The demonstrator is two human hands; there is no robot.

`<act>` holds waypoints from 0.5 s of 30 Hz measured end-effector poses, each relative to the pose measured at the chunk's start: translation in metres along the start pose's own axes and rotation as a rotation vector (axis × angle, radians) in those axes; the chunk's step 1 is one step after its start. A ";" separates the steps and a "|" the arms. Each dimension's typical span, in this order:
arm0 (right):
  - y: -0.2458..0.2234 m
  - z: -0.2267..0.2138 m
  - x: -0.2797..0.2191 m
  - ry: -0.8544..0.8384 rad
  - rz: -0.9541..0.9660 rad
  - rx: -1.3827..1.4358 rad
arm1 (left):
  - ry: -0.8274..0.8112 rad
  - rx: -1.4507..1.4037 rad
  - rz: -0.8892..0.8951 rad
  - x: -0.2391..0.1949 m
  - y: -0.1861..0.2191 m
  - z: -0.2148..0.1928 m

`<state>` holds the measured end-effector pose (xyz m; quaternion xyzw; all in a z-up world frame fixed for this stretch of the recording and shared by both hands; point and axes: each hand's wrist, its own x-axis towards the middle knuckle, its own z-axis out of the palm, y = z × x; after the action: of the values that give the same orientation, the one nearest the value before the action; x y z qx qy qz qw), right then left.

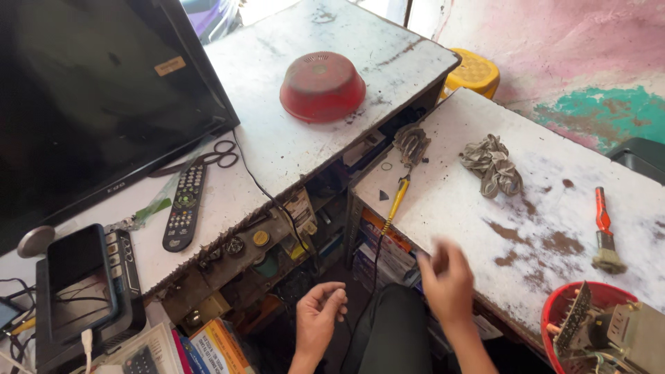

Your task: The person is repairing an electronic device, likely a power supply unit, by soldering components onto a circuit board. They use a soldering iron and a screwdriver to manipulate the board and its connections.

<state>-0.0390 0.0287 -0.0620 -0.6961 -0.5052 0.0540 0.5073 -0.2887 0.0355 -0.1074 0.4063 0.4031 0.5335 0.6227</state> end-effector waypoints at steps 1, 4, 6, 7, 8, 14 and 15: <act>0.006 -0.010 -0.027 0.014 0.087 0.065 | -0.011 0.003 -0.003 0.000 -0.001 0.002; 0.028 -0.043 -0.089 -0.190 0.177 0.258 | -0.038 0.042 -0.053 0.001 -0.004 0.008; 0.043 -0.063 -0.112 -0.192 0.273 0.243 | -0.057 0.040 -0.086 0.001 -0.008 0.014; 0.051 -0.065 -0.112 -0.187 0.320 0.234 | -0.066 0.038 -0.104 0.000 -0.010 0.017; 0.058 -0.066 -0.109 -0.165 0.351 0.221 | -0.090 0.017 -0.106 0.000 -0.012 0.023; 0.083 -0.087 -0.111 -0.066 0.442 0.193 | -0.185 0.012 -0.148 -0.003 -0.021 0.059; 0.086 -0.093 -0.116 -0.052 0.446 0.196 | -0.200 0.003 -0.146 -0.002 -0.021 0.066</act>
<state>0.0152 -0.1179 -0.1330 -0.7362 -0.3443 0.2312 0.5348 -0.2195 0.0268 -0.1043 0.4280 0.3681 0.4430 0.6965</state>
